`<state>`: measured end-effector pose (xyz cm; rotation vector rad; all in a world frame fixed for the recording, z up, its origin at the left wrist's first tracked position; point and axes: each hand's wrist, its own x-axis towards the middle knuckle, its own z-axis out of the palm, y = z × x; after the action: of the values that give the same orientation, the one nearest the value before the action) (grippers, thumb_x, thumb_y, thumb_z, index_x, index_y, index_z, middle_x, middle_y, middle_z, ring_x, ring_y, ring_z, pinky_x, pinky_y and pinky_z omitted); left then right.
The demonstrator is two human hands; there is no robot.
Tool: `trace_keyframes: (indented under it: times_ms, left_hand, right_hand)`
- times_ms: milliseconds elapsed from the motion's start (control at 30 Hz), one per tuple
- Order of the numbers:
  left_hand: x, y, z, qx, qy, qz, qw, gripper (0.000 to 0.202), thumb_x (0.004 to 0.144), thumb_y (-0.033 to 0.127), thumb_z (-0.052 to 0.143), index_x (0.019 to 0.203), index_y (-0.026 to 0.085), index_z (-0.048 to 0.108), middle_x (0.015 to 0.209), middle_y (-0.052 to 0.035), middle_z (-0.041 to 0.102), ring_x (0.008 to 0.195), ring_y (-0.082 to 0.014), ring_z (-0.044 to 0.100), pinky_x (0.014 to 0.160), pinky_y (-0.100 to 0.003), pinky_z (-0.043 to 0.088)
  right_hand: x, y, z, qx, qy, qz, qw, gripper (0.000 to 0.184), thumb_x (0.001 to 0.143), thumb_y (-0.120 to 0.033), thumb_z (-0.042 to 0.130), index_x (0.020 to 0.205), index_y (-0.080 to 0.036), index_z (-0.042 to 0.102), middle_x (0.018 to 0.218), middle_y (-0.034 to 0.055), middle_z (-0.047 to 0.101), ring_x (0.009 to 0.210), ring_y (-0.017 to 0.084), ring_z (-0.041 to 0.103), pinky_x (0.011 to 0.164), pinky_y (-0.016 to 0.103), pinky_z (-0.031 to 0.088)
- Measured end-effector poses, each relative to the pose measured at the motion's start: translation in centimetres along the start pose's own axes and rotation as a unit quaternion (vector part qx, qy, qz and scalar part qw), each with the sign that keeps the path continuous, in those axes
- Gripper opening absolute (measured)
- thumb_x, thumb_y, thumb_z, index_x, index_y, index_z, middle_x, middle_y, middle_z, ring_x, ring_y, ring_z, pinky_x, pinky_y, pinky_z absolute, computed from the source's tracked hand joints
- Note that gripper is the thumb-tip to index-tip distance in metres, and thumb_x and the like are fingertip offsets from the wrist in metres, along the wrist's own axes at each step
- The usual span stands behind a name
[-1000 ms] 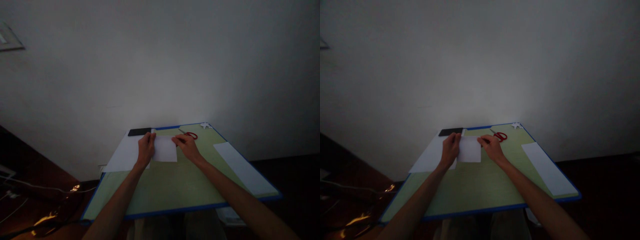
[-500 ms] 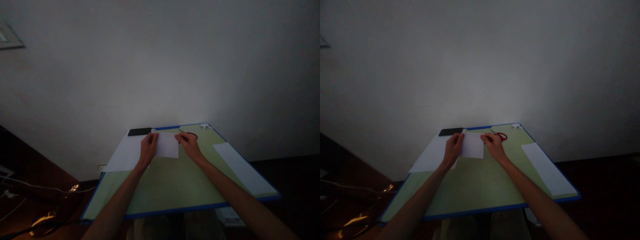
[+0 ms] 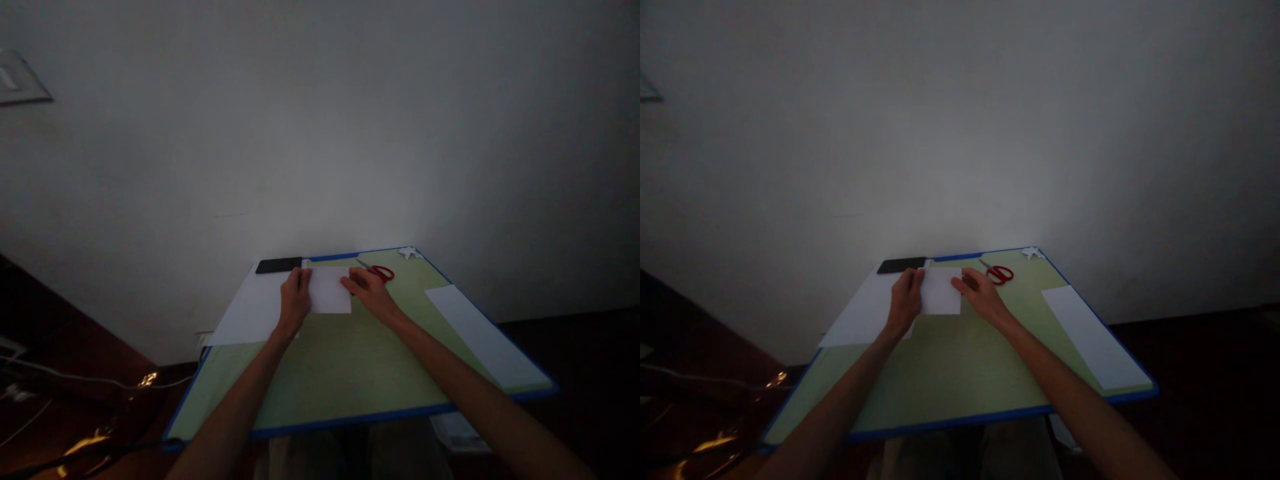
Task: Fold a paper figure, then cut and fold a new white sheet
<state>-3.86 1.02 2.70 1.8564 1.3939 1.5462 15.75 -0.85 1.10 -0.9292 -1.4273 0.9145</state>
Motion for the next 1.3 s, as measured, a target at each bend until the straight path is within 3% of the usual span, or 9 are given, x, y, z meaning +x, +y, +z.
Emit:
trace_keyframes:
  times_ms: [133, 300, 400, 500, 700, 900, 1067, 1200, 1300]
  left_hand:
    - [0.0, 0.0, -0.1, -0.004, 0.018, -0.004, 1.000, 0.034, 0.098, 0.041, 0.049, 0.071, 0.020, 0.049, 0.064, 0.0036, 0.049, 0.063, -0.0135, 0.045, 0.059, -0.025, 0.032]
    - [-0.2, 0.4, 0.0, -0.042, 0.034, -0.012, 0.998, 0.042, 0.098, 0.050, 0.046, 0.069, 0.020, 0.046, 0.062, 0.0037, 0.046, 0.058, -0.0126, 0.043, 0.054, -0.025, 0.032]
    - [-0.5, 0.9, 0.1, -0.110, -0.027, -0.059, 0.992, 0.042, 0.094, 0.056, 0.050, 0.072, 0.020, 0.050, 0.059, 0.0050, 0.045, 0.049, -0.0111, 0.043, 0.047, -0.023, 0.033]
    - [-0.6, 1.0, 0.3, -0.145, -0.075, -0.084, 0.983, 0.036, 0.087, 0.054, 0.062, 0.079, 0.020, 0.055, 0.064, 0.0045, 0.051, 0.045, -0.0093, 0.045, 0.041, -0.021, 0.033]
    - [-0.4, 0.4, 0.3, -0.117, -0.155, -0.037, 0.980, 0.033, 0.083, 0.048, 0.067, 0.074, 0.017, 0.062, 0.064, 0.0008, 0.057, 0.054, -0.0117, 0.050, 0.047, -0.021, 0.036]
    - [-0.6, 1.0, 0.1, -0.113, -0.286, -0.007, 0.951, 0.032, 0.082, 0.048, 0.068, 0.079, 0.016, 0.073, 0.074, -0.0057, 0.070, 0.066, -0.0172, 0.060, 0.057, -0.026, 0.045]
    - [-0.6, 1.3, -0.1, -0.112, -0.261, -0.015, 0.959, 0.025, 0.078, 0.041, 0.071, 0.075, 0.017, 0.073, 0.073, -0.0057, 0.070, 0.067, -0.0181, 0.062, 0.059, -0.027, 0.048]
    - [-0.6, 1.4, -0.1, -0.116, -0.227, -0.044, 0.966, 0.027, 0.079, 0.043, 0.071, 0.074, 0.016, 0.070, 0.059, -0.0006, 0.060, 0.053, -0.0128, 0.052, 0.049, -0.023, 0.039]
    - [-0.7, 1.3, 0.0, -0.114, -0.242, -0.034, 0.963, 0.029, 0.082, 0.045, 0.070, 0.077, 0.016, 0.072, 0.055, 0.0012, 0.056, 0.050, -0.0114, 0.047, 0.047, -0.022, 0.035]
  right_hand:
    - [-0.4, 0.1, 0.5, 0.061, -0.044, 0.065, 0.995, 0.053, 0.071, -0.045, 0.081, 0.115, -0.021, 0.065, 0.096, 0.0049, 0.073, 0.080, 0.019, 0.069, 0.072, 0.032, 0.055]
    - [0.0, 0.4, 0.0, 0.072, -0.027, 0.056, 0.995, 0.036, 0.067, -0.043, 0.082, 0.090, -0.018, 0.071, 0.090, 0.0054, 0.076, 0.084, 0.022, 0.070, 0.083, 0.038, 0.056]
    - [0.4, 0.5, -0.6, 0.071, 0.027, 0.049, 0.996, 0.034, 0.067, -0.042, 0.082, 0.090, -0.019, 0.071, 0.093, 0.0058, 0.077, 0.086, 0.022, 0.070, 0.084, 0.040, 0.056]
    - [0.6, 0.1, -1.1, 0.093, 0.008, 0.077, 0.993, 0.040, 0.066, -0.041, 0.082, 0.097, -0.020, 0.070, 0.098, 0.0063, 0.076, 0.087, 0.022, 0.071, 0.082, 0.039, 0.057]
    - [0.5, -1.7, -2.4, 0.062, 0.027, 0.058, 0.996, 0.040, 0.075, -0.044, 0.077, 0.106, -0.020, 0.070, 0.097, 0.0051, 0.074, 0.088, 0.020, 0.068, 0.074, 0.030, 0.053]
    - [0.5, -1.0, -3.0, -0.049, -0.109, -0.010, 0.993, 0.039, 0.076, -0.041, 0.078, 0.109, -0.020, 0.073, 0.089, 0.0031, 0.073, 0.071, 0.014, 0.062, 0.062, 0.025, 0.047]
    - [0.7, 0.3, -2.7, -0.126, -0.109, -0.042, 0.985, 0.022, 0.081, -0.039, 0.073, 0.089, -0.018, 0.076, 0.062, -0.0031, 0.060, 0.054, 0.010, 0.045, 0.048, 0.023, 0.030]
    - [0.8, 0.3, -2.7, -0.108, -0.055, -0.046, 0.992, 0.018, 0.080, -0.034, 0.071, 0.088, -0.018, 0.073, 0.082, 0.0024, 0.071, 0.069, 0.014, 0.060, 0.060, 0.025, 0.044]
    - [0.6, 0.0, -2.4, -0.109, -0.072, -0.055, 0.990, 0.019, 0.081, -0.034, 0.071, 0.091, -0.018, 0.073, 0.089, 0.0043, 0.074, 0.081, 0.018, 0.066, 0.072, 0.029, 0.050]
